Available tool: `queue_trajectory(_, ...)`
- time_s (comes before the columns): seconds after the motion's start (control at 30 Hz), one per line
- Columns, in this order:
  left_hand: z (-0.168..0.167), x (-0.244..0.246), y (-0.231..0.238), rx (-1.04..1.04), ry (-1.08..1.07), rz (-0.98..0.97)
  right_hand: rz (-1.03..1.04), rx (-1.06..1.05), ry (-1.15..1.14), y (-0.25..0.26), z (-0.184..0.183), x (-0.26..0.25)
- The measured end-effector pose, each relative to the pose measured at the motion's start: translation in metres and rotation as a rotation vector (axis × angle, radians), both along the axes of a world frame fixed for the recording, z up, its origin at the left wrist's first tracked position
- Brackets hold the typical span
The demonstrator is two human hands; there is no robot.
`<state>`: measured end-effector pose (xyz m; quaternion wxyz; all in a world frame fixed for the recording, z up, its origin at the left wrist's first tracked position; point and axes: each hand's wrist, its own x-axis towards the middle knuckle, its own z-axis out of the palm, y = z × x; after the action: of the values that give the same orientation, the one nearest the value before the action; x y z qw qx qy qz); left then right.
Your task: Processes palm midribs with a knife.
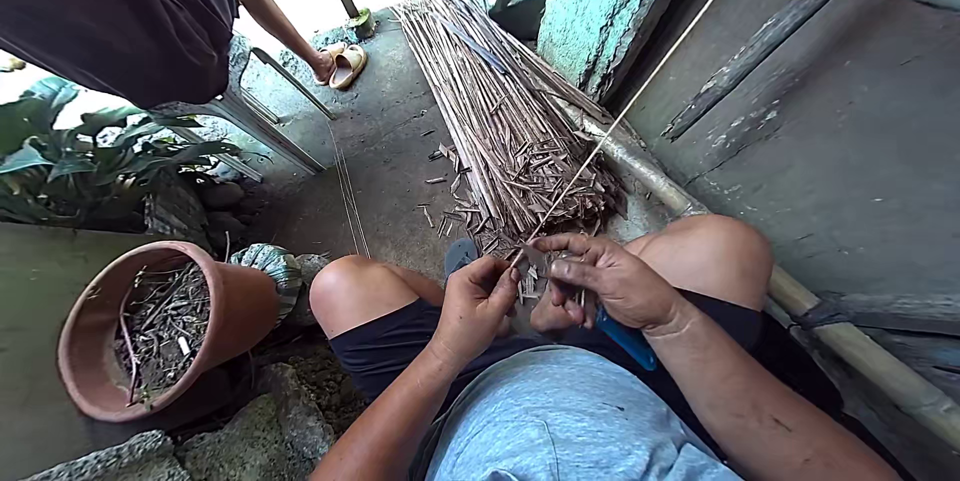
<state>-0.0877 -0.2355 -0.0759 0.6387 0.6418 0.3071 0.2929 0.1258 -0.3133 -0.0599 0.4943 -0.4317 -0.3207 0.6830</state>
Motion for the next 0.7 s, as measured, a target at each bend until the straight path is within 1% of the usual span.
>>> queue_trajectory(0.1,-0.002,-0.001,-0.002,0.114,0.02,-0.009,-0.041,0.005,0.002,0.002,-0.003,-0.009)
queue_trajectory(0.2,-0.002,-0.002,-0.002,0.208,0.032,-0.009,-0.207,0.029,-0.024,0.006,0.003,-0.007)
queue_trajectory(0.3,-0.003,-0.004,-0.003,0.247,0.052,-0.01,-0.351,0.041,-0.043,0.012,0.008,0.001)
queue_trajectory(0.33,-0.004,-0.005,-0.003,0.252,0.052,-0.007,-0.348,0.038,-0.052,0.012,0.01,0.002)
queue_trajectory(0.4,-0.007,-0.005,-0.003,0.277,0.056,0.013,-0.229,0.018,-0.07,0.009,0.011,-0.003)
queue_trajectory(0.43,-0.008,-0.005,-0.002,0.313,0.069,0.029,-0.173,0.007,-0.061,0.007,0.01,-0.007)
queue_trajectory(0.47,-0.009,-0.005,-0.002,0.374,0.095,0.048,-0.158,0.0,-0.05,0.006,0.009,-0.01)
queue_trajectory(0.5,-0.011,-0.006,-0.001,0.444,0.125,0.067,-0.186,0.003,-0.051,0.006,0.01,-0.01)
queue_trajectory(0.6,-0.014,-0.009,-0.001,0.616,0.184,0.117,-0.372,0.006,-0.08,0.013,0.015,-0.001)
queue_trajectory(0.63,-0.015,-0.009,-0.001,0.649,0.188,0.126,-0.381,-0.001,-0.077,0.014,0.016,0.0)
queue_trajectory(0.7,-0.016,-0.007,0.0,0.678,0.177,0.135,-0.259,-0.011,-0.075,0.012,0.016,-0.006)
